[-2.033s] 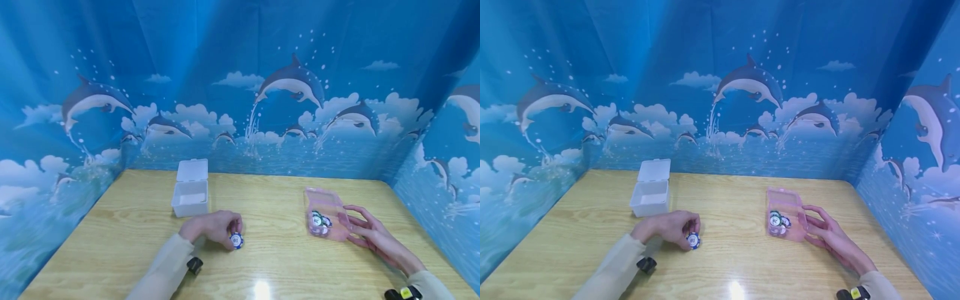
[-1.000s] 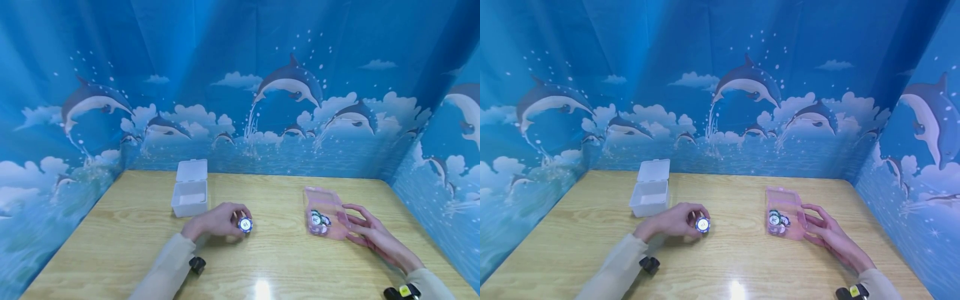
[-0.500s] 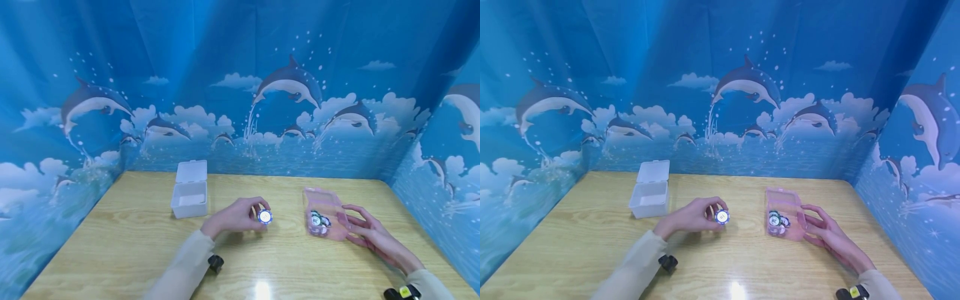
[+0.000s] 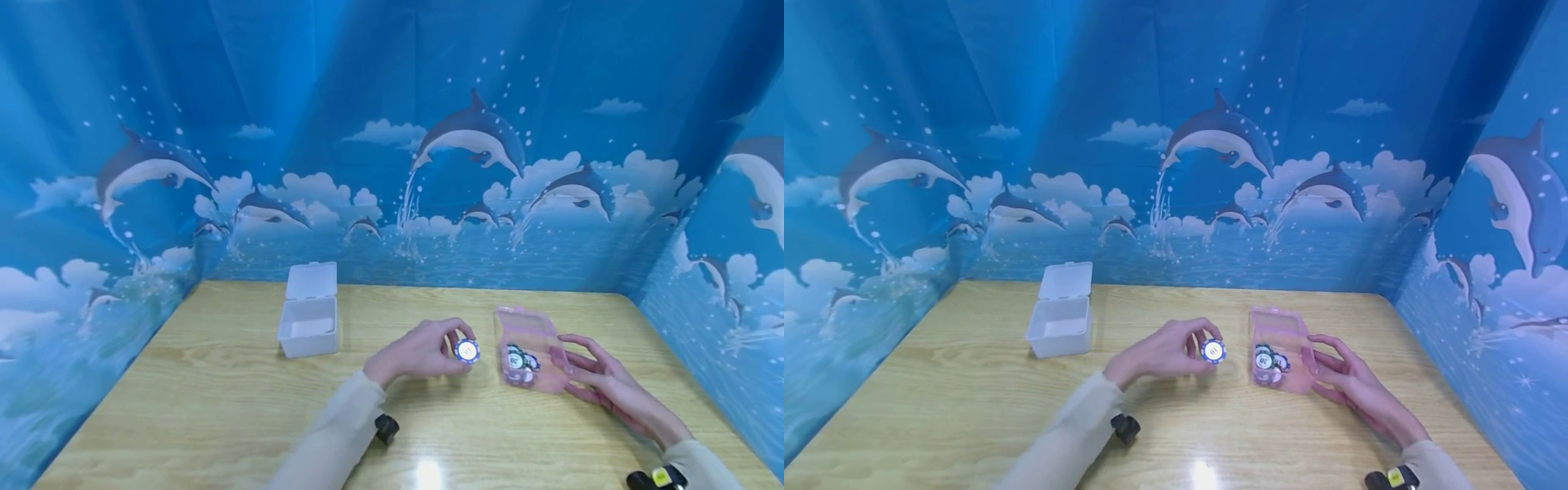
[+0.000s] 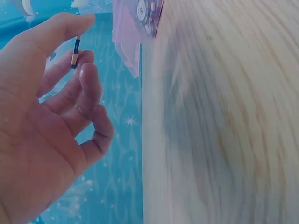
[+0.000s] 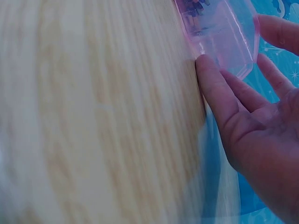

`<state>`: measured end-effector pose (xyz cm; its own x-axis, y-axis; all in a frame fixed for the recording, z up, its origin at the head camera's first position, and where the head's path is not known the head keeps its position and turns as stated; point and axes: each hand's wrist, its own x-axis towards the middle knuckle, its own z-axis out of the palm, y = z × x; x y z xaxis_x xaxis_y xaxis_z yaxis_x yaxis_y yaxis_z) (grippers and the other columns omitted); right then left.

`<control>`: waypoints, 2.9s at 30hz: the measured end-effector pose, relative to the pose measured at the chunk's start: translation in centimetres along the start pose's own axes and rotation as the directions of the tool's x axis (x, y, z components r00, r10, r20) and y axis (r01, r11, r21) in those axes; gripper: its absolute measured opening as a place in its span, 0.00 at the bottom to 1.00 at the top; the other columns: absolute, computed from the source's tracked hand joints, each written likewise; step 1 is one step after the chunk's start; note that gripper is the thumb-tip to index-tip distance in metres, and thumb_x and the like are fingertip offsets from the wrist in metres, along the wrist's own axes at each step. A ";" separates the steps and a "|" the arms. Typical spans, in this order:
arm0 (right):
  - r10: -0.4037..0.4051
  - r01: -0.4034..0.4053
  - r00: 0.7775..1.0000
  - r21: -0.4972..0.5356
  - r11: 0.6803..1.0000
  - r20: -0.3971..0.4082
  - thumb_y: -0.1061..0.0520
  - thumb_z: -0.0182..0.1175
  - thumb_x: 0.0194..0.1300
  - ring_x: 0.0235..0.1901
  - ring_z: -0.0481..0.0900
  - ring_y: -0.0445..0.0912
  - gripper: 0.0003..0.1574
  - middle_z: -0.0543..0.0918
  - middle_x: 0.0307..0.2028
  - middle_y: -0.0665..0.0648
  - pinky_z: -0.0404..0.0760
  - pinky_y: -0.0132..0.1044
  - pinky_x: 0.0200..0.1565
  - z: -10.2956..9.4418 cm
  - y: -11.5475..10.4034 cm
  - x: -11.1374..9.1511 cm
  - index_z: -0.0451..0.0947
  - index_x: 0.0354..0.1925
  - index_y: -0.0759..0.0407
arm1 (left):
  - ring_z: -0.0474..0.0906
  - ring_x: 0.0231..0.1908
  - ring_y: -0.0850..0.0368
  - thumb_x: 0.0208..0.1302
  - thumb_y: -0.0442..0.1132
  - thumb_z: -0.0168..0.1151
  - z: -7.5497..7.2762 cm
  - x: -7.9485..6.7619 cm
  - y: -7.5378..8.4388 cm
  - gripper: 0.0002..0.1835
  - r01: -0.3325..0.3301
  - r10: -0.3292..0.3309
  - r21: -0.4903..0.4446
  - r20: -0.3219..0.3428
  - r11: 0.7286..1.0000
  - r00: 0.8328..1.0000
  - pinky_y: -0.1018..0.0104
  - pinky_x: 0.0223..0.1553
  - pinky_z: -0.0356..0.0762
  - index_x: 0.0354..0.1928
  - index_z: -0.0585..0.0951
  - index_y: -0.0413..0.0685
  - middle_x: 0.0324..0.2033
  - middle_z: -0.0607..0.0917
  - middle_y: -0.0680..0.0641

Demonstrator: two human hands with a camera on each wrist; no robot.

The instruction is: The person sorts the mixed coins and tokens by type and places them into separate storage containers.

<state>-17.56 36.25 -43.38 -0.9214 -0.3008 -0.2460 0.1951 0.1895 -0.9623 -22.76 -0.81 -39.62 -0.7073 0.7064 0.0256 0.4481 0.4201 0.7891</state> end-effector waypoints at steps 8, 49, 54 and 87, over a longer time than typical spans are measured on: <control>0.003 -0.003 1.000 0.010 1.000 0.002 0.53 0.49 0.81 0.58 0.76 0.24 0.33 0.74 0.60 0.33 0.84 0.31 0.56 0.1 -0.1 0.0 0.50 0.77 0.44 | 0.80 0.30 0.67 0.61 0.45 0.73 0.9 1.4 0.5 0.22 -0.013 0.014 0.041 -0.023 0.999 1.000 0.73 0.31 0.80 0.57 0.78 0.58 0.38 0.81 0.56; 0.012 -0.012 1.000 -0.029 0.999 -0.007 0.53 0.49 0.82 0.58 0.76 0.26 0.34 0.58 0.76 0.66 0.84 0.32 0.56 0.5 -0.6 -0.2 0.49 0.77 0.44 | 0.79 0.33 0.73 0.61 0.42 0.75 5.9 7.4 2.0 0.24 -0.055 0.054 -0.008 -0.098 0.998 0.994 0.81 0.41 0.77 0.58 0.80 0.52 0.39 0.86 0.55; -0.013 0.013 1.000 -0.001 1.000 0.009 0.55 0.49 0.81 0.59 0.77 0.27 0.34 0.71 0.64 0.41 0.84 0.32 0.56 0.5 -0.4 -0.2 0.49 0.77 0.45 | 0.77 0.35 0.73 0.61 0.42 0.75 5.7 7.2 1.8 0.23 -0.059 0.060 0.007 -0.093 0.998 0.994 0.81 0.39 0.78 0.57 0.81 0.52 0.43 0.86 0.53; -0.041 0.029 0.995 -0.128 0.991 -0.096 0.51 0.55 0.78 0.56 0.76 0.29 0.39 0.52 0.76 0.79 0.84 0.36 0.57 1.7 -0.8 0.2 0.48 0.77 0.52 | 0.81 0.34 0.71 0.67 0.46 0.70 -0.6 0.3 -0.6 0.21 -0.047 0.062 0.136 -0.112 0.990 0.992 0.77 0.42 0.81 0.59 0.81 0.48 0.48 0.87 0.45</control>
<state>-17.33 34.48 -42.83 -0.9566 -0.2173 -0.1941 0.1242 0.2986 -0.9463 -23.62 -1.18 -39.71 -0.7350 0.6627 0.1433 0.5508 0.4603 0.6963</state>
